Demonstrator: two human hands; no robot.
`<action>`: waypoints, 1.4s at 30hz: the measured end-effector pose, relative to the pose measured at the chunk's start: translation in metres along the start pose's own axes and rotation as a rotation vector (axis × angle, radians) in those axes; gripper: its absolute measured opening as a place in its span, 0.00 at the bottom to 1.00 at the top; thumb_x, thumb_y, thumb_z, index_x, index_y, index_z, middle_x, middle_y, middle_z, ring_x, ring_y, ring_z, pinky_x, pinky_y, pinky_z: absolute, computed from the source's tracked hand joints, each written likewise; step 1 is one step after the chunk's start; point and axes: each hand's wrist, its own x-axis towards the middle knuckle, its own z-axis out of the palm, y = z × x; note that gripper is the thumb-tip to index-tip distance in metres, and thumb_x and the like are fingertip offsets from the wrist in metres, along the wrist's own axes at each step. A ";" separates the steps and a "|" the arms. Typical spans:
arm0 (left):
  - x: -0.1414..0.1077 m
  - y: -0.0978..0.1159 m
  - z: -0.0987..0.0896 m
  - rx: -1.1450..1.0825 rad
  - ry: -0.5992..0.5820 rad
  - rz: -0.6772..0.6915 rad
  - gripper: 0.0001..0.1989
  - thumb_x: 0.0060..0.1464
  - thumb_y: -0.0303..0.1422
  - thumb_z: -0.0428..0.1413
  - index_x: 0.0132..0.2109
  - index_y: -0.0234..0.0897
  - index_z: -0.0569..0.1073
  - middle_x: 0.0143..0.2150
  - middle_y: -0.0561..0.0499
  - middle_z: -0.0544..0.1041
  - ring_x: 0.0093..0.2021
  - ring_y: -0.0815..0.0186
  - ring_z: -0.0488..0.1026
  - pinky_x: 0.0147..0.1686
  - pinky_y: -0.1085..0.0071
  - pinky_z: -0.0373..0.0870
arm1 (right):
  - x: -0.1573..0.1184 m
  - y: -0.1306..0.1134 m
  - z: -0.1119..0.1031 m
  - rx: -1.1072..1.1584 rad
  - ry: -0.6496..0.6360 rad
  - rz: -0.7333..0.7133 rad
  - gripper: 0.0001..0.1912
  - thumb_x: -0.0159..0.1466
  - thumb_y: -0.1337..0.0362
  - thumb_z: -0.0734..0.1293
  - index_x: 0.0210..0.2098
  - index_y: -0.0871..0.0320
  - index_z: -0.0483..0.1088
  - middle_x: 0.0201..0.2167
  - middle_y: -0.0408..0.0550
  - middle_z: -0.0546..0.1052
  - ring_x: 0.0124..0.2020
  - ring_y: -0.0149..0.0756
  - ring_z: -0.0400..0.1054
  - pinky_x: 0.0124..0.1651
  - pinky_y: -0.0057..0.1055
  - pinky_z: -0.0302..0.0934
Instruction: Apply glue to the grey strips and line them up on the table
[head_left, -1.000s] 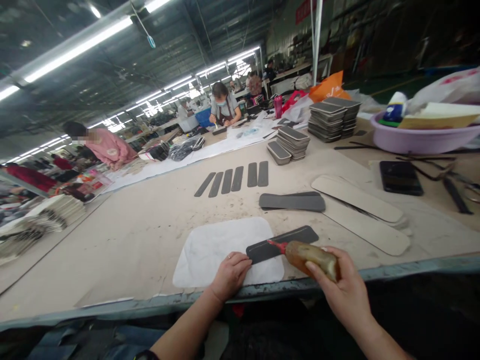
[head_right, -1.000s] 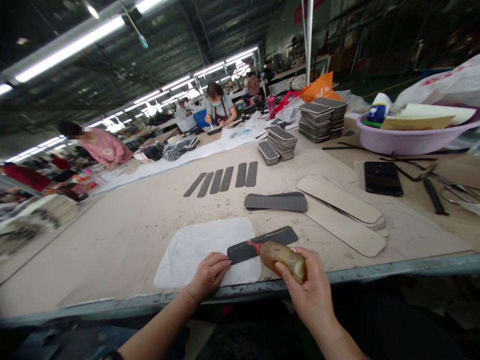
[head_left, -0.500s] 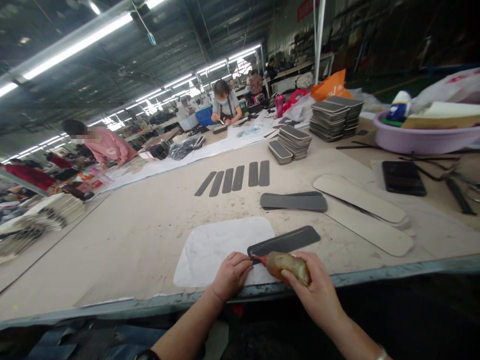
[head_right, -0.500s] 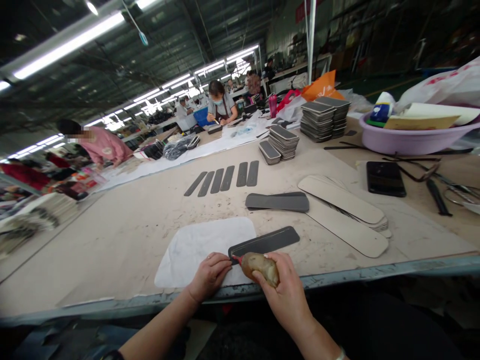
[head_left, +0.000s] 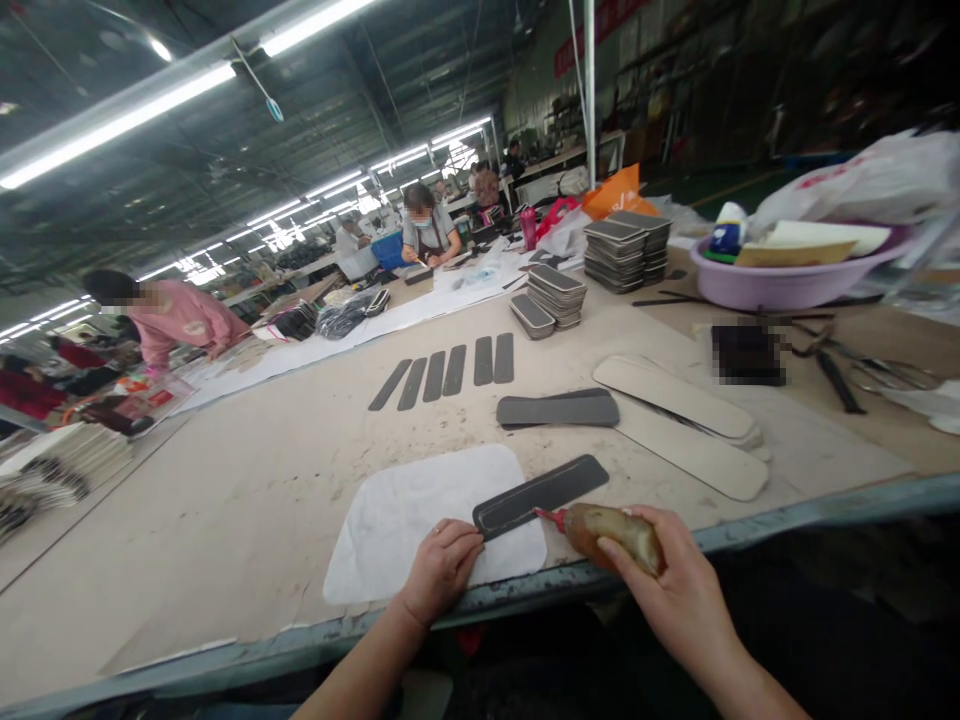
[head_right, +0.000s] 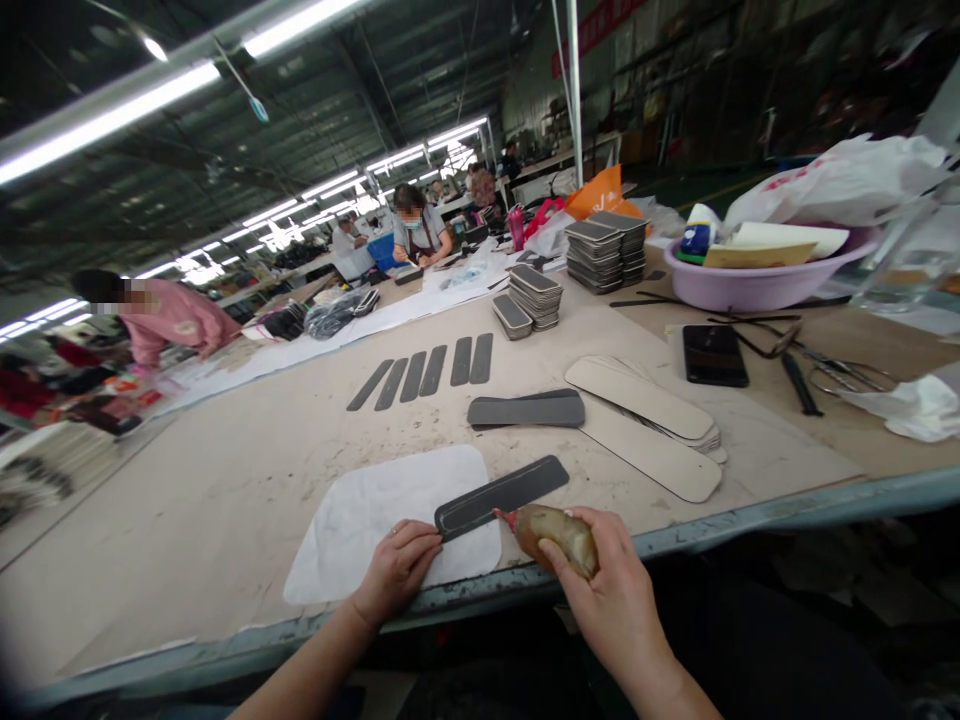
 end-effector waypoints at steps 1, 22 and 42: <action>0.000 0.000 0.000 -0.002 0.005 0.003 0.09 0.57 0.27 0.52 0.42 0.38 0.75 0.38 0.46 0.76 0.38 0.66 0.71 0.41 0.66 0.72 | 0.003 0.004 -0.006 -0.032 0.037 0.009 0.19 0.58 0.51 0.66 0.43 0.56 0.64 0.39 0.49 0.70 0.39 0.41 0.66 0.42 0.38 0.64; 0.000 -0.002 0.001 -0.019 -0.020 -0.021 0.09 0.57 0.27 0.52 0.42 0.39 0.74 0.39 0.47 0.75 0.40 0.65 0.71 0.42 0.65 0.73 | 0.002 -0.007 0.019 0.086 -0.060 -0.081 0.16 0.61 0.56 0.65 0.46 0.54 0.62 0.42 0.51 0.68 0.42 0.41 0.66 0.45 0.39 0.65; 0.004 -0.001 0.003 -0.014 0.008 0.018 0.08 0.56 0.25 0.52 0.41 0.36 0.74 0.38 0.47 0.75 0.39 0.65 0.71 0.42 0.65 0.72 | 0.040 0.027 -0.021 -0.202 0.264 -0.012 0.20 0.59 0.50 0.65 0.44 0.56 0.64 0.37 0.49 0.68 0.40 0.42 0.65 0.44 0.40 0.63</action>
